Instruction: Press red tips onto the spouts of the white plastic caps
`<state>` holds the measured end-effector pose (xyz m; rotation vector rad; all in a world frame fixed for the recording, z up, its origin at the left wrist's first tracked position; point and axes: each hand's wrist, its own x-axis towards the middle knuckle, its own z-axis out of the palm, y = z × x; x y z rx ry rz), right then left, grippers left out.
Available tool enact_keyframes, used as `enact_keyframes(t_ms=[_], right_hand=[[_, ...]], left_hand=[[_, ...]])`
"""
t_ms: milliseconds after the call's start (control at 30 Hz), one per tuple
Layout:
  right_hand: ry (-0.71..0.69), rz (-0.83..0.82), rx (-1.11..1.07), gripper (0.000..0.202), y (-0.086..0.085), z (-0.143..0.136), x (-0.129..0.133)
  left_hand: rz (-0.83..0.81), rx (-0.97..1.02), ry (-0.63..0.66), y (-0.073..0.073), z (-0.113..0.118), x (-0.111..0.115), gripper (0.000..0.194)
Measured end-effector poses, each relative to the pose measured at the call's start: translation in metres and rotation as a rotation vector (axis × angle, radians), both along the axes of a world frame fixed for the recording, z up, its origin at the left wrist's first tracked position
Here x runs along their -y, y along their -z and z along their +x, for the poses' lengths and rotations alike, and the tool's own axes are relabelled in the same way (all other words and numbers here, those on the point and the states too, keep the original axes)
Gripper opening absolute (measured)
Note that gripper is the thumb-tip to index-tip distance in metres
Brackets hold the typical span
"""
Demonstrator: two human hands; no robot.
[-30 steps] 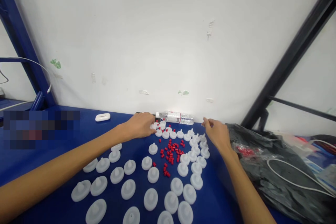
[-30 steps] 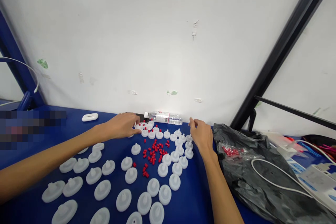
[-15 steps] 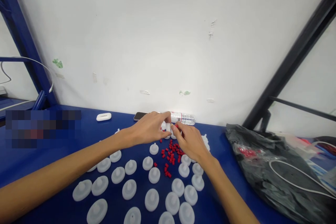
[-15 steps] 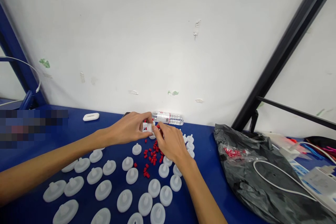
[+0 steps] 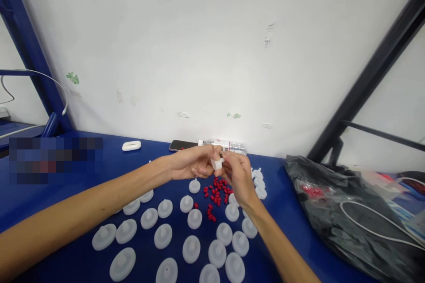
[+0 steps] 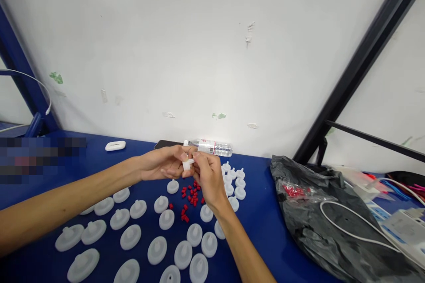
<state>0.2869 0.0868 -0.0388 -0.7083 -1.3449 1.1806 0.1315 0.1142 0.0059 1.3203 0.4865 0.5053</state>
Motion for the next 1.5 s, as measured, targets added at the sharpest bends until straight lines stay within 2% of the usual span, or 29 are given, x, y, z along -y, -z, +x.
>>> enact_keyframes(t_ms=[100, 200, 267, 367, 433, 500, 567, 667, 767, 900, 967, 1133, 1267, 1367, 1500], right_hand=[[-0.012, -0.026, -0.049, 0.035, 0.006, -0.009, 0.0], [0.018, -0.02, -0.045, 0.035, 0.013, -0.013, -0.004], [0.107, 0.005, -0.024, 0.037, 0.015, -0.009, -0.01], [0.36, 0.07, -0.021, 0.043, 0.008, 0.014, -0.018], [0.526, 0.156, 0.067, 0.044, 0.0, 0.034, -0.021], [0.588, 0.274, 0.361, 0.045, -0.009, 0.05, -0.02], [0.529, 0.351, 0.703, 0.042, -0.013, 0.058, -0.018], [0.379, 0.406, 1.164, 0.03, -0.011, 0.056, -0.015], [0.292, 0.411, 1.394, 0.029, -0.004, 0.052, -0.015], [0.322, 0.403, 1.446, 0.042, -0.001, 0.055, -0.019], [0.364, 0.408, 1.453, 0.046, -0.002, 0.057, -0.021], [0.349, 0.412, 1.469, 0.046, -0.001, 0.056, -0.023], [0.321, 0.41, 1.463, 0.044, 0.002, 0.054, -0.023], [0.336, 0.415, 1.452, 0.045, 0.002, 0.054, -0.023], [0.371, 0.421, 1.431, 0.047, -0.001, 0.055, -0.024]], left_hand=[[-0.04, -0.038, 0.032, 0.002, -0.002, -0.007, 0.02], [0.044, -0.098, 0.016, 0.001, -0.004, -0.006, 0.021], [0.25, -0.2, -0.074, -0.003, -0.003, 0.003, 0.022], [0.718, -0.401, -0.287, -0.014, -0.003, 0.024, 0.029], [0.869, -0.524, -0.325, -0.024, -0.005, 0.033, 0.026], [0.908, -0.602, -0.309, -0.031, -0.008, 0.033, 0.018], [0.898, -0.667, -0.295, -0.034, -0.014, 0.025, 0.021], [0.88, -0.768, -0.217, -0.027, -0.022, 0.009, 0.023], [0.931, -0.899, -0.175, -0.016, -0.027, -0.002, 0.019], [0.979, -0.986, -0.23, -0.008, -0.029, -0.002, 0.021], [1.03, -0.998, -0.23, -0.008, -0.029, 0.0, 0.016], [1.108, -1.218, -0.25, -0.004, -0.028, 0.002, 0.014], [1.09, -1.284, -0.224, 0.002, -0.028, 0.001, 0.015], [1.091, -1.292, -0.22, -0.001, -0.03, -0.001, 0.007], [1.154, -1.338, -0.36, -0.008, -0.037, -0.01, 0.019]])
